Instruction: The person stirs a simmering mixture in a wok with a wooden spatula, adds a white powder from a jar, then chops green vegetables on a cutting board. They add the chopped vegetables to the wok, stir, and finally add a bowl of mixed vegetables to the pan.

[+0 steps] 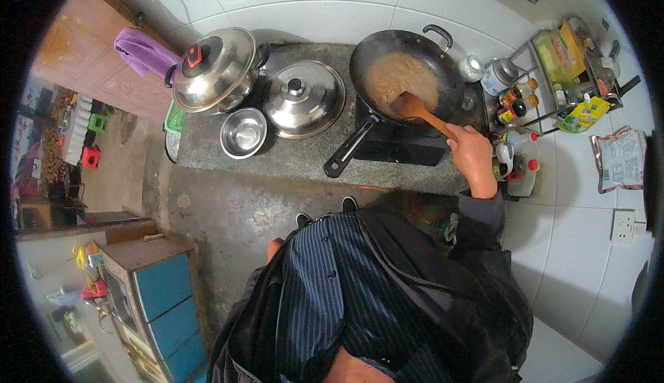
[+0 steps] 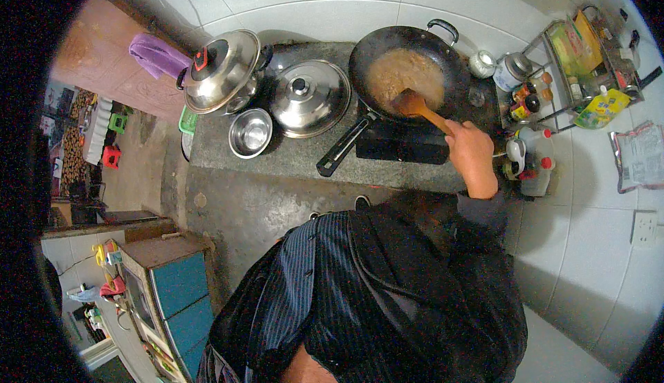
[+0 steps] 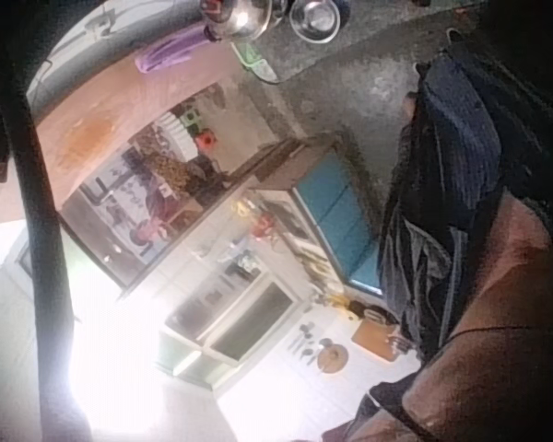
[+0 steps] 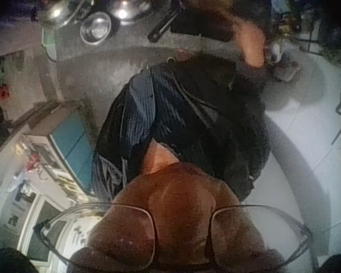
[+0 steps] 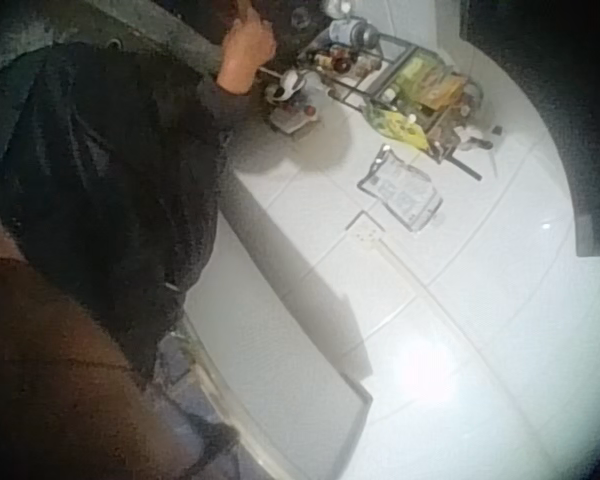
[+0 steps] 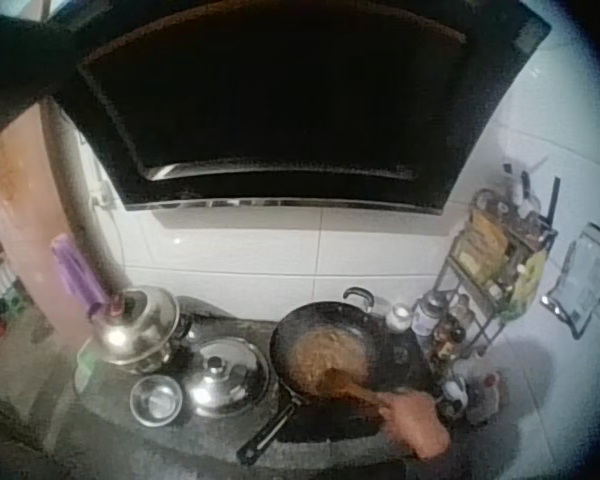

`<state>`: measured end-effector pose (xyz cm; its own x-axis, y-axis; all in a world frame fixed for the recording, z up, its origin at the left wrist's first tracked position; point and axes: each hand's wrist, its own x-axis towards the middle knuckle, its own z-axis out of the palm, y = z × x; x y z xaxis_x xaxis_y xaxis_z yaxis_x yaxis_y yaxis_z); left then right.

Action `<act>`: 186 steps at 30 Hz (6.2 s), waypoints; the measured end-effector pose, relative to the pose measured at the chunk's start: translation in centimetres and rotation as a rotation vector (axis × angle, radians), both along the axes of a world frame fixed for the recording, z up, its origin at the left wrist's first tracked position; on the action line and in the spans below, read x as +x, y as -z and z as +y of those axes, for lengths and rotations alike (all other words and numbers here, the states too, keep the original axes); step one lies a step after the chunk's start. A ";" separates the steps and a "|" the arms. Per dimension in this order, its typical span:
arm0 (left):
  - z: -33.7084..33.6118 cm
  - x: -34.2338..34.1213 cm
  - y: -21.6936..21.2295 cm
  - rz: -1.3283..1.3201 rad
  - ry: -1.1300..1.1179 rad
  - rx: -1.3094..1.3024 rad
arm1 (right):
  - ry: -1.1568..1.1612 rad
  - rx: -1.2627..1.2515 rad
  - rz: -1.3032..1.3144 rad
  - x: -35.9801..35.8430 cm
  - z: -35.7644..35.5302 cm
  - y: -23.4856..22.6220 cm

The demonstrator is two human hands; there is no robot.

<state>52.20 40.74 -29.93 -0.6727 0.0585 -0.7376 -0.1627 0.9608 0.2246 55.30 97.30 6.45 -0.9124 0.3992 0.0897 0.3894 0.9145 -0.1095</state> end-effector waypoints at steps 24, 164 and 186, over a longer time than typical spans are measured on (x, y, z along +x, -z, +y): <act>0.3 -0.3 -0.5 0.058 0.011 0.061 | 0.194 -0.481 0.273 1.0 0.9 -0.2; 1.3 4.0 -8.9 0.069 -0.205 0.130 | -0.006 0.002 -0.193 1.4 2.6 0.7; -22.6 34.7 -5.5 0.216 -0.966 0.151 | -0.950 -0.220 0.032 -2.0 -40.4 3.5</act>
